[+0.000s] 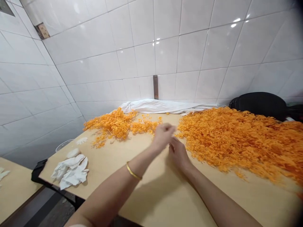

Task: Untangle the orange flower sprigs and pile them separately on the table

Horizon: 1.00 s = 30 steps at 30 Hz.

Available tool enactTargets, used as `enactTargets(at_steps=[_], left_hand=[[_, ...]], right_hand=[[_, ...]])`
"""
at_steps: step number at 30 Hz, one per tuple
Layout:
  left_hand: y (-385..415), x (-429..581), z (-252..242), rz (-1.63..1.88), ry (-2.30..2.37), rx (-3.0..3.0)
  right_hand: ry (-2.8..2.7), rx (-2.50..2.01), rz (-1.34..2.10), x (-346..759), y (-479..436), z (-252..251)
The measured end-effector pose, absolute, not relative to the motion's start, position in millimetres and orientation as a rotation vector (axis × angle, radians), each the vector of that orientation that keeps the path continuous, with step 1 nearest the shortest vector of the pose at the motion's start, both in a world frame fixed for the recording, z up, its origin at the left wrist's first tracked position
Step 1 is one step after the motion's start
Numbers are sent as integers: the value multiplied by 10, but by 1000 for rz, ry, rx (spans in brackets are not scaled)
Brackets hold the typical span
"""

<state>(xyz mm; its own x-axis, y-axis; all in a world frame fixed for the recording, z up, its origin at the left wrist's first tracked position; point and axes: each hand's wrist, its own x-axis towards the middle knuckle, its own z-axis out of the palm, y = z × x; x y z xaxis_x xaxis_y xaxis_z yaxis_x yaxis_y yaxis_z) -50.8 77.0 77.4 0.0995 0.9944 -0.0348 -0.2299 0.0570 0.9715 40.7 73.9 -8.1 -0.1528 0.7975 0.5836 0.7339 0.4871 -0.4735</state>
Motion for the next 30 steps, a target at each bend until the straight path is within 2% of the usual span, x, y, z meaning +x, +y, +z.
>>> enactTargets(at_steps=[2,6,11,16,30], left_hand=[[914,-821,685,1364,1210,1072],[1055,-1227,422,1278,1321,898],[1130,-1008,300,1059,1221,787],[1270,-662,356,844,1158,637],[1276,-670,176,894,787,393]], right_hand=[[-1788,-1303,165,436,790,-117],[-1770,-1364,242,417,833,-174],[-2057,-1399,153,326,790,-184],[-1913,-1402,235,368,790,-165],[-1689,-1309,413,468,848,-148]])
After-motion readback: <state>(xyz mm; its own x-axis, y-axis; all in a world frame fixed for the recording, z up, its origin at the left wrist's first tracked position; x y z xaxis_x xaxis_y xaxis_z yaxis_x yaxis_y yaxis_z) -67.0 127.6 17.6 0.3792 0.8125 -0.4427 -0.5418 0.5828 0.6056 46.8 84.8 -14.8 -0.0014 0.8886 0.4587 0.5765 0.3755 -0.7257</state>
